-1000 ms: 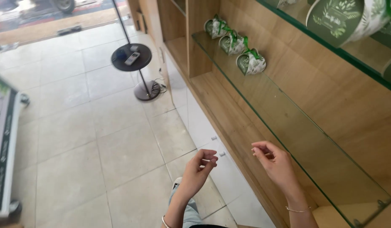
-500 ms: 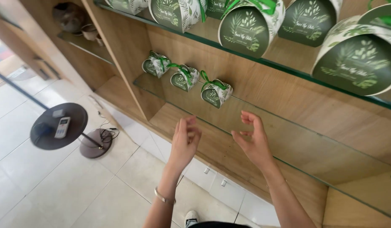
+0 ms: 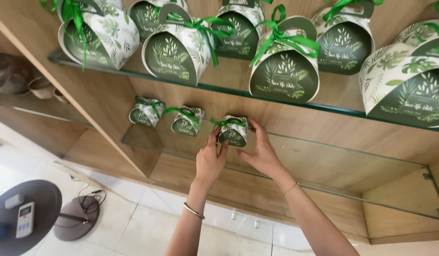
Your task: Picking up small green gift boxes from a display shelf and placing them on a wooden counter.
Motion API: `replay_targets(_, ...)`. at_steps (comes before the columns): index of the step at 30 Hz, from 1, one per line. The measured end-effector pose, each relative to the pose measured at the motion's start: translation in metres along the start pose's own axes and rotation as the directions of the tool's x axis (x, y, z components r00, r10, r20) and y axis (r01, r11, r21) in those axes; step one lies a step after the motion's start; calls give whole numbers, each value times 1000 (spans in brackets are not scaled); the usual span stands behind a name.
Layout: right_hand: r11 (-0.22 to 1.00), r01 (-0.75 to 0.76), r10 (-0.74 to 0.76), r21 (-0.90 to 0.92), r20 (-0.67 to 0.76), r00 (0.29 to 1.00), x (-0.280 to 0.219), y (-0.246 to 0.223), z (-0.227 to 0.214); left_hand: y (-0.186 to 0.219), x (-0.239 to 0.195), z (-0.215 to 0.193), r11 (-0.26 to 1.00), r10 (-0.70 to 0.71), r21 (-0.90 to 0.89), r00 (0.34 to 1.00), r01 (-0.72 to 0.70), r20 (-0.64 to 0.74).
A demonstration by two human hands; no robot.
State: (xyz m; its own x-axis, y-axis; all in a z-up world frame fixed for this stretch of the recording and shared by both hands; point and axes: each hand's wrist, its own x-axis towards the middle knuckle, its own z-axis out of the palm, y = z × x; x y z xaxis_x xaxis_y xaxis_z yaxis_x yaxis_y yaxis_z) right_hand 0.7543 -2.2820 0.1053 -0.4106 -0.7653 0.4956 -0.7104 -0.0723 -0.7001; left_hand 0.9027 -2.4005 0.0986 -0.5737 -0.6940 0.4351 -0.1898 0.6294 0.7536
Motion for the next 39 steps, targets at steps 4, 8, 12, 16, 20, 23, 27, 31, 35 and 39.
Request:
replay_targets(4,998,-60,60,-29,2,998,10,-8,-7,1,3,-1,999,-9,32,1000,10,-12)
replay_targets(8,985,-167,165,37,40,985,12,-9,-8,-9,2,-4,996,-67,68,995,61,79)
replay_targets(12,961,-231,222,153,75,972,10,-6,-12,9,2,-19,994,69,-84,997,-65,36)
replay_targets(16,935,-297,287,193,76,955,5,-14,-15,12,10,-29,994,45,-108,993,-33,108)
replay_targets(20,920,-284,265,269,108,958,1,-7,-13,-3,10,-27,995,95,-50,977,-87,189)
replay_targets(23,898,-348,323,268,135,937,-3,-3,-15,9,8,-39,988,148,-75,964,-135,221)
replay_targets(27,892,-318,290,321,134,948,-9,-9,-15,18,2,-40,999,41,-33,956,-33,292)
replay_targets(31,898,-332,316,289,103,943,-18,-28,-23,18,-8,-35,985,168,-10,952,-171,258)
replay_targets(35,885,-285,263,367,111,958,-29,-37,-24,11,-18,-29,969,237,15,944,-247,230)
replay_targets(39,895,-263,245,359,96,965,-58,-35,-26,31,-46,-37,975,221,-24,942,-222,254)
